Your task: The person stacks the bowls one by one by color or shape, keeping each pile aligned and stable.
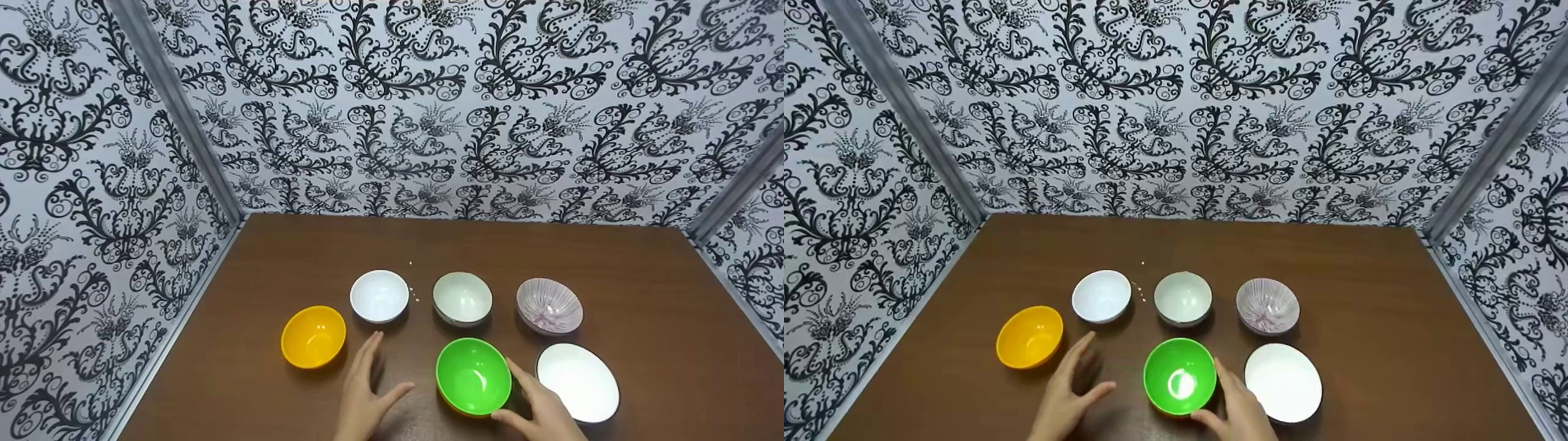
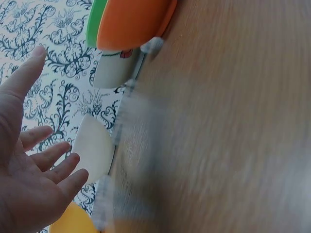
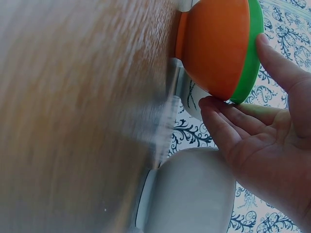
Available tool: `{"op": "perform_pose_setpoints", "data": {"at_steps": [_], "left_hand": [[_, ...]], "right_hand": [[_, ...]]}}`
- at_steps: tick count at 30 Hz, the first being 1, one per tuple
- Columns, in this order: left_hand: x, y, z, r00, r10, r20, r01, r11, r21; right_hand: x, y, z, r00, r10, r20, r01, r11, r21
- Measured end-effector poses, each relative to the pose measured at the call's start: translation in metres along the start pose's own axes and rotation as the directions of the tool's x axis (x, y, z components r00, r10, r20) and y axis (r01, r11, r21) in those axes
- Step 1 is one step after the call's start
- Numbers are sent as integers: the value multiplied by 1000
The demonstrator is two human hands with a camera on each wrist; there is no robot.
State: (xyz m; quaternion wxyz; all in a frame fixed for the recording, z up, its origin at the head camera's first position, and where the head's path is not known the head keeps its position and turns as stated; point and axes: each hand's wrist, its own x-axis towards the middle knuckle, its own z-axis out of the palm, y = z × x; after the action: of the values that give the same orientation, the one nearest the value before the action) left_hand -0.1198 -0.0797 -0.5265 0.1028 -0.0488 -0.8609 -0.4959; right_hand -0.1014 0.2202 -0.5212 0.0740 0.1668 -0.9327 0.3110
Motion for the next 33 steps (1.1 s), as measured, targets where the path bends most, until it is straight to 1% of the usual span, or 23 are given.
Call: {"op": "perform_pose_setpoints", "data": {"at_steps": [3,6,10,14,17,21,23,25,27,30,32,33], "left_hand": [[0,-1,-5,1000,-6,-21,6,1000,5],[1,-1,-8,999,-10,-43,11,1000,14],[1,1,-12,995,20,-93,-16,999,49],[1,3,-15,986,56,-158,-42,995,94],[2,4,-19,979,77,-187,-50,988,143],[3,5,-26,977,86,-196,-37,970,238],[3,4,-29,976,83,-201,-22,957,290],[4,1,-33,973,95,-211,-19,941,337],[4,-2,-36,966,126,-227,-33,927,374],[5,-7,-42,950,186,-251,-67,906,417],[5,-11,-46,941,208,-266,-77,899,430],[6,-12,-48,940,210,-270,-77,899,431]], "right_hand": [[-1,2,2,998,-38,-47,38,999,-13],[-1,2,1,1000,-13,-20,13,1000,1],[0,-1,-2,1000,24,20,-24,1000,12],[1,-2,-2,999,36,26,-37,999,19],[1,-2,-3,998,50,37,-51,998,23],[1,-3,-3,998,55,38,-56,998,23],[1,-3,-3,998,54,37,-55,998,24],[1,-3,-3,998,56,38,-57,998,27],[0,-3,-3,998,51,38,-52,998,29],[0,-3,-3,999,38,33,-39,999,27],[0,-3,-3,999,31,33,-32,999,26],[0,-4,-3,999,32,36,-33,999,26]]}}
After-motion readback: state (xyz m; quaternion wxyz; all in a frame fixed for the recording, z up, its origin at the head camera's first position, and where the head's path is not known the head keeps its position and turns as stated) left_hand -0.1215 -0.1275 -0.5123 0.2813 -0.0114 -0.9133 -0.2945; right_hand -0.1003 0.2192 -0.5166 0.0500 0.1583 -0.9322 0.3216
